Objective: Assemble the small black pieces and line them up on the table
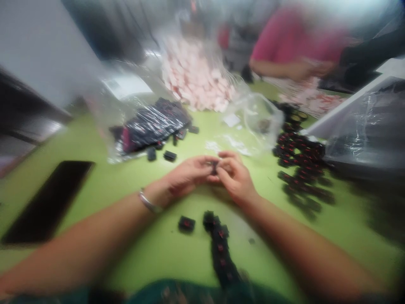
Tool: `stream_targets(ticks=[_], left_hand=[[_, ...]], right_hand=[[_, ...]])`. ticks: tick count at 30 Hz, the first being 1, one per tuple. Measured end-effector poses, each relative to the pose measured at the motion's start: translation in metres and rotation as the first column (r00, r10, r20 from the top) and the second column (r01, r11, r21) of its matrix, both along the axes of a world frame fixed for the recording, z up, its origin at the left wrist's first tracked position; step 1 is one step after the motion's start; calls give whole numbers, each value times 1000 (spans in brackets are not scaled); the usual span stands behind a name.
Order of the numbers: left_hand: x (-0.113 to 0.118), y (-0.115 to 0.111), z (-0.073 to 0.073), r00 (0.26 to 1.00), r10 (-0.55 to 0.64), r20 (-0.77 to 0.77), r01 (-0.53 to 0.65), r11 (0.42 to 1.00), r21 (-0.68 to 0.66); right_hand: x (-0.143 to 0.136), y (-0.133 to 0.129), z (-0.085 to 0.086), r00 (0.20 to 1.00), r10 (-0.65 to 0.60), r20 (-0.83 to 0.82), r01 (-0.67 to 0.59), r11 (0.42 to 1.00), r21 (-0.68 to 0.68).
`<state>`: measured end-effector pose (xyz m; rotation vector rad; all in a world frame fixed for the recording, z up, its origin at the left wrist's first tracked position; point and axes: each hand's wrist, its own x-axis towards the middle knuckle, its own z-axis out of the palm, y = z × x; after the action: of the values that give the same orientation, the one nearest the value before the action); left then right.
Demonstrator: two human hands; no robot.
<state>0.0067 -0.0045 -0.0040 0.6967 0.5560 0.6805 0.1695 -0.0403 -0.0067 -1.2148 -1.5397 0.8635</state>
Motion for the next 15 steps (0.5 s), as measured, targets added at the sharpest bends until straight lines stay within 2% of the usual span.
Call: stream_targets(ticks=[5, 9, 11, 13, 15], left_hand=[[-5, 2, -4, 996, 23, -84, -11, 989, 150], [-12, 5, -5, 986, -80, -144, 116, 957, 264], [-12, 6, -5, 984, -101, -148, 139, 950, 279], [-10, 6, -5, 992, -34, -120, 63, 967, 248], [-8, 6, -4, 991, 94, -98, -74, 980, 184]], right_hand=[[3, 1, 1, 971, 30, -236, -85, 970, -229], [8, 2, 5, 916, 168, -365, -292, 902, -319], [11, 3, 8, 911, 219, -349, -341, 876, -341], [17, 8, 9, 940, 216, -263, -297, 897, -326], [24, 15, 6, 987, 123, -102, -146, 955, -259]])
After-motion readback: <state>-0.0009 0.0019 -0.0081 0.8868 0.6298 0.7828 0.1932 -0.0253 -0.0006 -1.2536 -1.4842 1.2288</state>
